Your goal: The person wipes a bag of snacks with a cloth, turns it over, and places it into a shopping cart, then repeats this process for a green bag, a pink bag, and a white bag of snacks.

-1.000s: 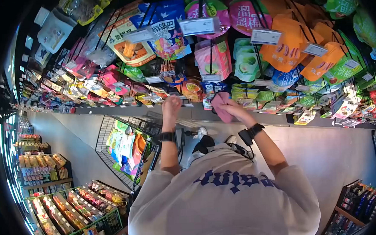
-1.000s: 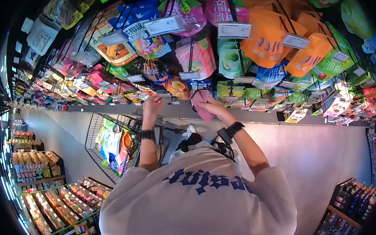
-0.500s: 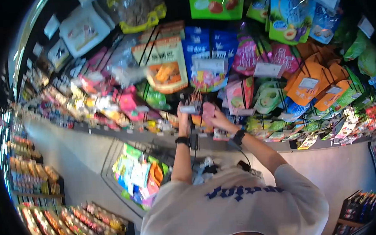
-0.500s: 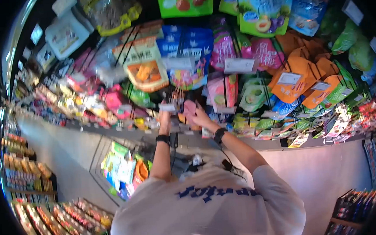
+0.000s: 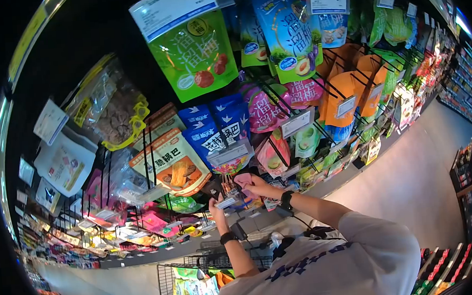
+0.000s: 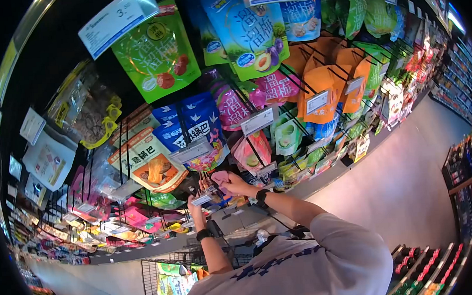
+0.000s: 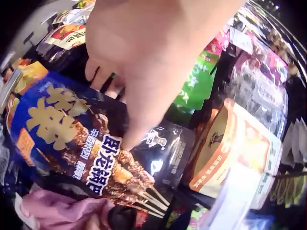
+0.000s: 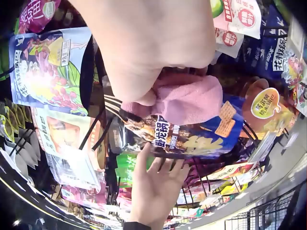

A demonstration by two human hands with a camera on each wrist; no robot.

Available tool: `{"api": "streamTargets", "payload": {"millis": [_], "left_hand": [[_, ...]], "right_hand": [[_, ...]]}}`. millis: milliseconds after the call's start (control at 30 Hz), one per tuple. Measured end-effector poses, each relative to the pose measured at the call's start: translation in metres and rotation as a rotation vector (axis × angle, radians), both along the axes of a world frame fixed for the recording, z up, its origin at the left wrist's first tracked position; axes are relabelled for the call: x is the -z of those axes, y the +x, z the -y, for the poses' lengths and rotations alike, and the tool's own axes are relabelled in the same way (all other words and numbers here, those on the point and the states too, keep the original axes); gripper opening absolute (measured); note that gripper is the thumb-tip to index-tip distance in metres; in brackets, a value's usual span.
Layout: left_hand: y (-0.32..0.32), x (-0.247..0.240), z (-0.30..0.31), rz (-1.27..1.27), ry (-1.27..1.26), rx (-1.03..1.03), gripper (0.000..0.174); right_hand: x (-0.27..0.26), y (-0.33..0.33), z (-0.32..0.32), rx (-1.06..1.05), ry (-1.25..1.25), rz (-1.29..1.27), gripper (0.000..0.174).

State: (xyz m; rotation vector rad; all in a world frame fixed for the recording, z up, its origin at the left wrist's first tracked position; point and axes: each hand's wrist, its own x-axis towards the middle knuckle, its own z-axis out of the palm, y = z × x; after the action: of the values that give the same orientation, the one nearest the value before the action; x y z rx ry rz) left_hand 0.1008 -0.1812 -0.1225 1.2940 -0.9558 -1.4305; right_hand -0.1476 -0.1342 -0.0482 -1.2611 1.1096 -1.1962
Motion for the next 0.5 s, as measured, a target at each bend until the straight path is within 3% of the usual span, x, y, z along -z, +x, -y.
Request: {"api": "streamTargets", "payload": {"millis": [33, 67, 100, 167, 233, 300, 367, 433, 500], "left_hand": [[0.013, 0.014, -0.001, 0.098, 0.095, 0.115, 0.042], [0.015, 0.003, -0.016, 0.015, 0.174, 0.076, 0.031], [0.009, -0.012, -0.03, -0.068, 0.247, 0.053, 0.021], [0.008, -0.022, -0.042, -0.039, -0.172, 0.254, 0.019], [0.008, -0.048, -0.048, -0.504, 0.25, 0.265, 0.022], [0.017, -0.046, -0.048, -0.541, 0.332, 0.402, 0.025], [0.018, -0.061, -0.06, -0.551, 0.375, 0.431, 0.031], [0.009, -0.11, -0.084, -0.537, 0.428, 0.4, 0.038], [0.003, -0.136, -0.108, -0.525, 0.465, 0.33, 0.047]], "right_hand": [[-0.003, 0.005, -0.007, 0.09, -0.049, 0.003, 0.039], [-0.01, 0.009, -0.013, 0.188, -0.106, 0.007, 0.036], [-0.03, 0.007, -0.025, 0.106, -0.087, 0.044, 0.039], [-0.033, 0.011, -0.031, 0.123, -0.261, 0.114, 0.033], [-0.055, 0.005, -0.045, -0.029, 0.198, -0.029, 0.028], [-0.096, 0.013, -0.068, 0.119, -0.045, -0.121, 0.024], [-0.013, 0.029, -0.055, 0.251, -0.239, -0.431, 0.027], [-0.069, 0.017, -0.087, 0.026, -0.035, -0.366, 0.031], [-0.085, 0.01, -0.104, -0.002, 0.004, -0.248, 0.034]]}}
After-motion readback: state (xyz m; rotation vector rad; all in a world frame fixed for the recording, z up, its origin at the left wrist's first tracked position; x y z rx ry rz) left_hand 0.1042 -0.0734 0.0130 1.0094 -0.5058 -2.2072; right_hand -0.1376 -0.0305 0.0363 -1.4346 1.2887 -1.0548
